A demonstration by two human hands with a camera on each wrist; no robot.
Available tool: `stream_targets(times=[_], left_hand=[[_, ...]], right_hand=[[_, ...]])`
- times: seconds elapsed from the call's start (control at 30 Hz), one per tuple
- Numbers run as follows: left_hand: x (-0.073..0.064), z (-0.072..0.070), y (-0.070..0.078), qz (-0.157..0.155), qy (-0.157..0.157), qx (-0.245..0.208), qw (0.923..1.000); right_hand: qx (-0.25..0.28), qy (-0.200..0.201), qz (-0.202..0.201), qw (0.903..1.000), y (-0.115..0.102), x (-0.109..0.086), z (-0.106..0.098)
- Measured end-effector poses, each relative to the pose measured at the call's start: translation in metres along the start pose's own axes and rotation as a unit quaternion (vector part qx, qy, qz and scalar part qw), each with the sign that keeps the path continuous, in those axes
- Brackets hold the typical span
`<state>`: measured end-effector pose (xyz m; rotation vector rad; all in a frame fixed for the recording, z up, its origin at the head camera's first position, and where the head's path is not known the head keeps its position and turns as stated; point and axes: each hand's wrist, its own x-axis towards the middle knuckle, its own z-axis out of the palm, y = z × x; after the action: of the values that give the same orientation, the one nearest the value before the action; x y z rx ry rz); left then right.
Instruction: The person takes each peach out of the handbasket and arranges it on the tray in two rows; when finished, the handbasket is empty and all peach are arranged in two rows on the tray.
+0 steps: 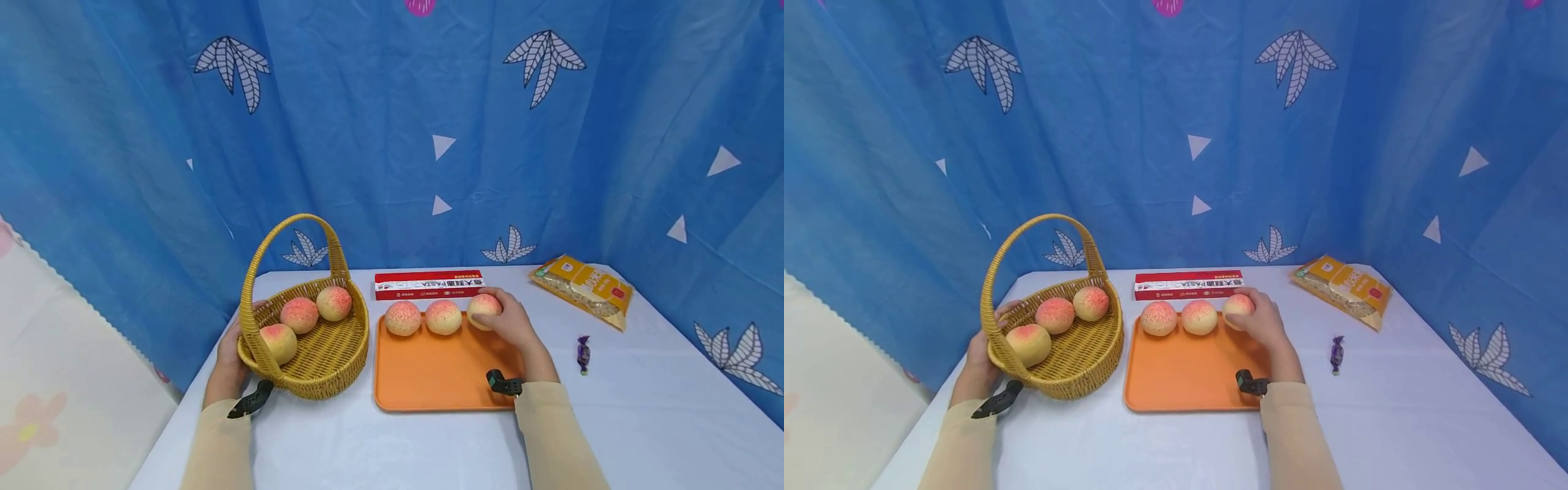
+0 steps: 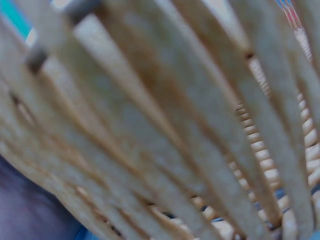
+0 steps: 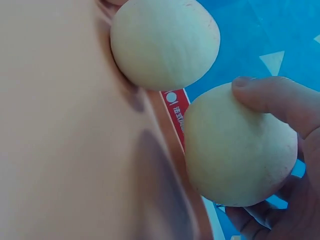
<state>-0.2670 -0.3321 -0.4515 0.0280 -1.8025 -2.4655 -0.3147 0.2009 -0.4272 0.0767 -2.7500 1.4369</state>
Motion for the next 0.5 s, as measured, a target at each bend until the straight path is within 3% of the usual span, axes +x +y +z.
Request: stream_targets(times=[0.3,0.5], left_hand=[[0.001,0.001,-0.001,-0.008,0.010,0.003,0.9999],[0.000,0.000,-0.002,-0.002,0.005,0.007,1.0000]], right_hand=[[-0.066,0.004,0.023,0.9975,0.006,0.002,0.005],[-0.080,0.001,0.008,0.9968,0.007,0.002,0.012]])
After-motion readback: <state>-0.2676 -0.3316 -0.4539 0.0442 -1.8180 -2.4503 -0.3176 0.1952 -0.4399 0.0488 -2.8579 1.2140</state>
